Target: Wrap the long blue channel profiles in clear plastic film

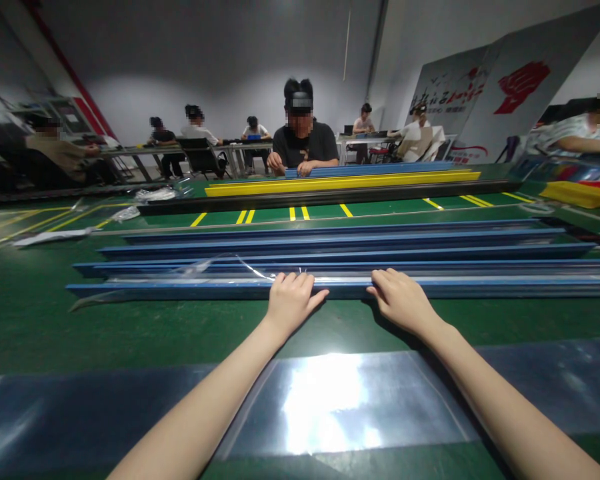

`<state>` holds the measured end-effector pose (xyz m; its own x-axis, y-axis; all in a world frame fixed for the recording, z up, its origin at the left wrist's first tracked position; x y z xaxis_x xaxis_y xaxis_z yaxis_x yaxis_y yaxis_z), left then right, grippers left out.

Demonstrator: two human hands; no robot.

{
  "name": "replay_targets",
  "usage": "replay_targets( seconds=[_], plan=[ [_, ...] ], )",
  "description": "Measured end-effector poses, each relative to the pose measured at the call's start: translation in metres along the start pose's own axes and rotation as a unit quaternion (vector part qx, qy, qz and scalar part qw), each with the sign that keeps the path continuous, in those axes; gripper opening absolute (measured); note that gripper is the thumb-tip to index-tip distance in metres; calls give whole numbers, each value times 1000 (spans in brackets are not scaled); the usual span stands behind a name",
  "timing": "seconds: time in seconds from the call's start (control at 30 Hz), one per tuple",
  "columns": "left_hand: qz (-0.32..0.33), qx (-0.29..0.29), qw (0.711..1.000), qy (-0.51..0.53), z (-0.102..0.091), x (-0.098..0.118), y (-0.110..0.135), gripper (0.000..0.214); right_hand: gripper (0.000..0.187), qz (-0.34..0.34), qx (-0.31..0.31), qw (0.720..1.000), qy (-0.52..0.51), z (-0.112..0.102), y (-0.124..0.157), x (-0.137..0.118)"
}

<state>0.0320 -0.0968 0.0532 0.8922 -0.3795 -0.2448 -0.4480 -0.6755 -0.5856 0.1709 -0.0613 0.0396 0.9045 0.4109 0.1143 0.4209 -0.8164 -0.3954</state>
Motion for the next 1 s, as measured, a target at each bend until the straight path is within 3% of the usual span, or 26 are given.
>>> replay_targets(
  seconds=[1.0],
  plan=[
    [-12, -14, 1000, 21, 7, -4, -2, 38, 20, 9, -7, 1000, 2, 0, 0, 1]
  ],
)
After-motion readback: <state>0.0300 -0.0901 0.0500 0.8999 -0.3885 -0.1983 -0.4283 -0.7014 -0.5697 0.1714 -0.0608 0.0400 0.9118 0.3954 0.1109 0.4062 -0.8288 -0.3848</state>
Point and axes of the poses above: each hand's wrist, its own y-axis away from the middle knuckle, its own z-axis out of the palm, x = y × z, the point moved 10 cm from there along -y, towards the middle knuckle, and after that the axes turned 7 degrees about z, right-handed, at the moved point
